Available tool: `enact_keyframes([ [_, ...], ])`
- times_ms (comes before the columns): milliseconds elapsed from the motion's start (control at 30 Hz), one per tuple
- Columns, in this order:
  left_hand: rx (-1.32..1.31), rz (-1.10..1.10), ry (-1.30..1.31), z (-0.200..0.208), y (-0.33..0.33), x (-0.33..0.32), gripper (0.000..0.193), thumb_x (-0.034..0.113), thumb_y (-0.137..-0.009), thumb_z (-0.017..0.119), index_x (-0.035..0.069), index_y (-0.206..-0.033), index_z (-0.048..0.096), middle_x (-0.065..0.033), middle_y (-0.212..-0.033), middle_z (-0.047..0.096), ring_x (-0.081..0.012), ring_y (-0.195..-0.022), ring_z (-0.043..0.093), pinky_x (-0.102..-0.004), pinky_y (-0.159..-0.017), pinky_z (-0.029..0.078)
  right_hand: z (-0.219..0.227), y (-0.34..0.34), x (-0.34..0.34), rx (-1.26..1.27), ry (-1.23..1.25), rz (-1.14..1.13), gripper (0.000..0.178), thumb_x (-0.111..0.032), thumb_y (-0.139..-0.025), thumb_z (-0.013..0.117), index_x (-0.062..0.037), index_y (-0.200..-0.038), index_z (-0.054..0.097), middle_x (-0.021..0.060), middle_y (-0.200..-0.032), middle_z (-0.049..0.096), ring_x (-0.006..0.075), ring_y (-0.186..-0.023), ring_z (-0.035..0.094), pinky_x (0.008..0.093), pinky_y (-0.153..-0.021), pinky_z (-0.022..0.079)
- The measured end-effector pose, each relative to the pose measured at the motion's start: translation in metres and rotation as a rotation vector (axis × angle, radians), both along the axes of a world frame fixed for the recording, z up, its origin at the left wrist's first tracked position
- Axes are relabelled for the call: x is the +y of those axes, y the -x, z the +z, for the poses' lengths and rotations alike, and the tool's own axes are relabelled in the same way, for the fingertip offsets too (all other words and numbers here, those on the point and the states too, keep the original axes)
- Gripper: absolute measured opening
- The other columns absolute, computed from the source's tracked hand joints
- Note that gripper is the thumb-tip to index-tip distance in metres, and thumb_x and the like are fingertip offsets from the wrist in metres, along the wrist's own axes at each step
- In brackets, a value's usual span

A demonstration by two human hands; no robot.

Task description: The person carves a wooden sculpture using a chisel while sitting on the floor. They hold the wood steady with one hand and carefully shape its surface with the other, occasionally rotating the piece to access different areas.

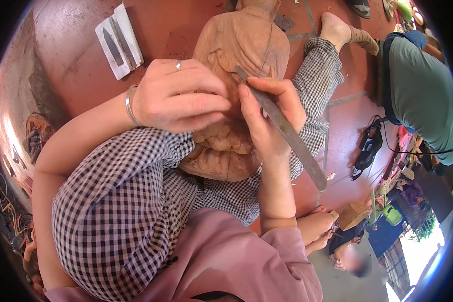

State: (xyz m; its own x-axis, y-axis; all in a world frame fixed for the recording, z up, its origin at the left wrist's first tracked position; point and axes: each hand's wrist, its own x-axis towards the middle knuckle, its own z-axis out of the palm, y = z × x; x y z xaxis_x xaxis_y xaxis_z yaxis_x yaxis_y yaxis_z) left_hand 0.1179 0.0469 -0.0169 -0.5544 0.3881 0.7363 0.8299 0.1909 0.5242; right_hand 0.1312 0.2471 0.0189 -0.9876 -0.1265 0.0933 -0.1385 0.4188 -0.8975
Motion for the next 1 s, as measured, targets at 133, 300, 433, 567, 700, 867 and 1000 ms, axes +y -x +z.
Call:
enact_keyframes([
  [133, -0.248, 0.018, 0.180, -0.016, -0.020, -0.015, 0.060, 0.007, -0.067, 0.077, 0.004, -0.125, 0.061, -0.0035, -0.076, 0.064, -0.0174, -0.059, 0.061, -0.0280, -0.047, 0.047, -0.012, 0.018, -0.009, 0.144, -0.005, 0.054, 0.012, -0.001, -0.081, 0.073, 0.0021, -0.090, 0.066, 0.0094, -0.081, 0.068, 0.0135, -0.074, 0.065, 0.0239, -0.069, 0.051],
  [300, -0.310, 0.033, 0.183, -0.019, -0.018, -0.007, 0.070, 0.010, -0.072, 0.075, -0.001, -0.137, 0.050, -0.0048, -0.071, 0.061, -0.0183, -0.056, 0.059, -0.0307, -0.049, 0.047, -0.001, 0.023, -0.017, 0.048, -0.112, 0.032, 0.010, -0.003, -0.081, 0.073, 0.0012, -0.089, 0.067, 0.0084, -0.080, 0.069, 0.0134, -0.071, 0.065, 0.0237, -0.067, 0.050],
  [433, -0.311, 0.054, 0.124, -0.027, -0.019, -0.005, 0.067, 0.009, -0.075, 0.072, -0.002, -0.137, 0.050, -0.0057, -0.070, 0.060, -0.0200, -0.056, 0.059, -0.0327, -0.051, 0.047, 0.004, 0.028, -0.023, 0.091, -0.237, 0.074, 0.009, -0.003, -0.079, 0.072, 0.0003, -0.087, 0.068, 0.0101, -0.080, 0.070, 0.0178, -0.071, 0.067, 0.0255, -0.067, 0.052],
  [567, -0.291, 0.021, 0.147, -0.029, -0.017, -0.004, 0.065, 0.008, -0.075, 0.071, -0.002, -0.136, 0.050, -0.0070, -0.070, 0.060, -0.0219, -0.058, 0.059, -0.0336, -0.052, 0.048, 0.006, 0.027, -0.020, 0.177, -0.305, 0.090, 0.008, -0.002, -0.077, 0.072, 0.0002, -0.084, 0.067, 0.0126, -0.082, 0.071, 0.0225, -0.076, 0.071, 0.0285, -0.070, 0.054],
  [700, -0.292, 0.030, 0.124, -0.028, -0.018, -0.005, 0.064, 0.007, -0.075, 0.070, -0.002, -0.135, 0.051, -0.0075, -0.071, 0.060, -0.0229, -0.061, 0.060, -0.0339, -0.054, 0.049, 0.004, 0.029, -0.025, 0.219, -0.292, 0.076, 0.008, -0.002, -0.076, 0.073, 0.0001, -0.081, 0.067, 0.0141, -0.083, 0.071, 0.0239, -0.082, 0.072, 0.0303, -0.073, 0.056],
  [867, -0.308, 0.014, 0.144, -0.030, -0.018, -0.004, 0.059, 0.007, -0.075, 0.070, -0.001, -0.132, 0.055, -0.0081, -0.076, 0.060, -0.0229, -0.064, 0.060, -0.0344, -0.056, 0.049, 0.004, 0.027, -0.020, 0.222, -0.330, 0.104, 0.010, -0.001, -0.074, 0.074, -0.0001, -0.080, 0.067, 0.0145, -0.081, 0.071, 0.0250, -0.083, 0.073, 0.0314, -0.072, 0.056],
  [1000, -0.255, -0.006, 0.138, -0.032, -0.016, -0.006, 0.047, 0.011, -0.075, 0.073, 0.000, -0.119, 0.062, -0.0081, -0.079, 0.060, -0.0234, -0.065, 0.060, -0.0348, -0.056, 0.049, 0.001, 0.027, -0.025, 0.296, -0.325, 0.120, 0.009, 0.000, -0.075, 0.074, 0.0017, -0.083, 0.069, 0.0156, -0.087, 0.073, 0.0181, -0.082, 0.072, 0.0270, -0.072, 0.055],
])
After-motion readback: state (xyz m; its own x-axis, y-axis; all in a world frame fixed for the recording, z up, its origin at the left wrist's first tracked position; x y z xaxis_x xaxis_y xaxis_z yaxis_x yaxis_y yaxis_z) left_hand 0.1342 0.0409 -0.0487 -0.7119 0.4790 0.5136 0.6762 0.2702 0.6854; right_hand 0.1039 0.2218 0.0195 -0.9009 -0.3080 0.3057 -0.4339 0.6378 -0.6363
